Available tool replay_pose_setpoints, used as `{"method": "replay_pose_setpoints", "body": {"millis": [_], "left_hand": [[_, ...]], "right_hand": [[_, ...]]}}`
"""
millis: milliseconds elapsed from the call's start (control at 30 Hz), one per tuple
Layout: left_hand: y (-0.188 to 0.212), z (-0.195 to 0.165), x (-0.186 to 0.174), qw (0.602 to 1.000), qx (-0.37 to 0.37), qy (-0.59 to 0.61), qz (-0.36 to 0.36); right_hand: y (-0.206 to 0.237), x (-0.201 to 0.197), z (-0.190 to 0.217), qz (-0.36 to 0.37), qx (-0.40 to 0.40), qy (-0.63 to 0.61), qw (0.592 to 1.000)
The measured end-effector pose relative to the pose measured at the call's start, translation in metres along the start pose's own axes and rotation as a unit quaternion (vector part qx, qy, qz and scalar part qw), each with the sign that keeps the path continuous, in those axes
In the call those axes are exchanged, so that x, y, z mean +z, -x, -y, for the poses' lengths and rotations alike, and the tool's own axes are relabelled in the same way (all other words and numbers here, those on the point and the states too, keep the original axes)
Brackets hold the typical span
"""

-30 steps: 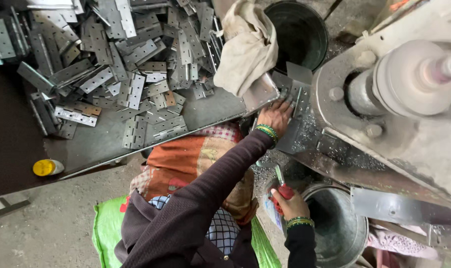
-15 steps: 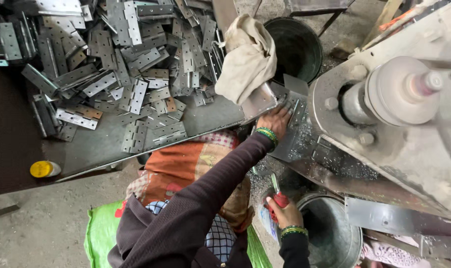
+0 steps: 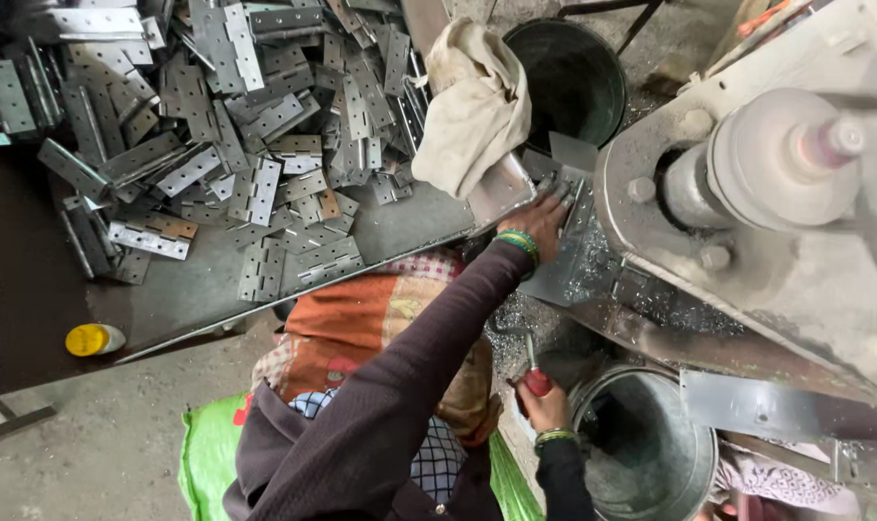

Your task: The person repeatedly picks up metal hinges from a pile and grinds their edges against a rotating grinding wheel. They hold each hinge with one hand and use a red-handled tool to assist in positioning or applying pressure during the grinding process. The person is seated on a sack on the floor throughout the task.

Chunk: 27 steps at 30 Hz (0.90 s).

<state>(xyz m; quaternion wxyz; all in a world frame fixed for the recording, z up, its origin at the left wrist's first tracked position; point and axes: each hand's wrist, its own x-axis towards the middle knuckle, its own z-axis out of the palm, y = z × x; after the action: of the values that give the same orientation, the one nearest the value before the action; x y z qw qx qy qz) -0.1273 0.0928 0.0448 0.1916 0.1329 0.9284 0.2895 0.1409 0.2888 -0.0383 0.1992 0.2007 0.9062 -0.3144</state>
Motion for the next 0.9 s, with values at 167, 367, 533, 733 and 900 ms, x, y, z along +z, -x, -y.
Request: {"method": "replay_pose_setpoints", "body": {"millis": [167,367,533,733,900], "left_hand": [[0.021,-0.01,-0.009,0.996,0.021,-0.075,-0.041],[0.117,-0.002,0.043,0.965,0.097,-0.223,-0.1],[0.126,0.009,0.056,0.941,0.173,-0.213,-0.196],[0.092,-0.024,-0.009,0.963,0.237,-0.033,-0.122],[0.096,-0.059,-0.004,0.991,-0.034,0.036,-0.122]], "right_hand": [[0.016,-0.059,0.038,0.012,0.007,0.091,0.996],[0.018,-0.07,0.063,0.036,0.013,0.138,0.99],[0.016,-0.068,0.06,0.054,-0.061,0.137,0.987],[0.008,-0.062,0.05,0.05,0.002,0.163,0.985],[0.003,-0.059,0.041,0.034,-0.015,0.126,0.991]]}}
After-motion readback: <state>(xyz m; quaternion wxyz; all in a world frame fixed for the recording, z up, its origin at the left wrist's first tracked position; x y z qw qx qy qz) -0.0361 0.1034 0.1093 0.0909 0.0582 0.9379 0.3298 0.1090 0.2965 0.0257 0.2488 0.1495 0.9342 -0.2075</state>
